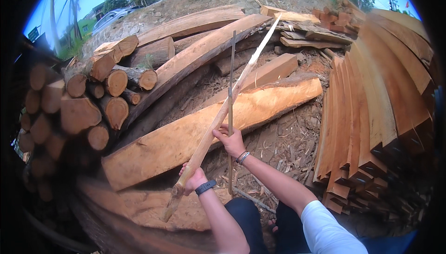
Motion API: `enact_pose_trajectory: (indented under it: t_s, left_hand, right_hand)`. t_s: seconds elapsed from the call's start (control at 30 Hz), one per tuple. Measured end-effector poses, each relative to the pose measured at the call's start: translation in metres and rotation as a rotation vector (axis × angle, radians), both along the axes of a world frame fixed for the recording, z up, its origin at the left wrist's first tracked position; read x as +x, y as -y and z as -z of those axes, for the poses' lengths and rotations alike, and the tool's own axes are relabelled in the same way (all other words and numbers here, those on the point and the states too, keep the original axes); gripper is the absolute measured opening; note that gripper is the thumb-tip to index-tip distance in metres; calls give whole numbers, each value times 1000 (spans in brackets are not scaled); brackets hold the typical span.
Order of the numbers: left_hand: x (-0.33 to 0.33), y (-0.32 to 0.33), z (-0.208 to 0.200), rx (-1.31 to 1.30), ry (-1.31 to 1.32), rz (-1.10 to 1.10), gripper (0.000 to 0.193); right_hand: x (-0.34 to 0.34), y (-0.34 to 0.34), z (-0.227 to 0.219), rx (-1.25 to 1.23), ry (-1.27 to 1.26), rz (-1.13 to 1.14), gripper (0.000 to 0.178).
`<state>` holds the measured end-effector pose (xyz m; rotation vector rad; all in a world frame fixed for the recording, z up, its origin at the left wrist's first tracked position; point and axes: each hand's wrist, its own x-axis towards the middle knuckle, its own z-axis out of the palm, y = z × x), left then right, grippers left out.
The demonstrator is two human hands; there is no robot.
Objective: The person holds a long thin strip of wood and uses a hand saw to cut it while sitting on the ground in an outdoor wood yard.
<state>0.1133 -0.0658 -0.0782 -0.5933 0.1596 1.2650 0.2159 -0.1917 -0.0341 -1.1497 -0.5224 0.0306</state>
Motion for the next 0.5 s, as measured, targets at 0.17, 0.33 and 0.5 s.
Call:
enact_pose_trajectory:
  t_s: [0.17,0.33,0.5]
  left_hand:
    - [31,5,37,12,22,78,105]
    - [56,44,63,76,-139,580,115]
    - [53,65,51,167,-618,1220,102]
  right_hand:
    - [18,0,10,14,20,76,34]
    - [57,33,2,27,13,199,35]
    - [107,96,17,-69,63,354,35]
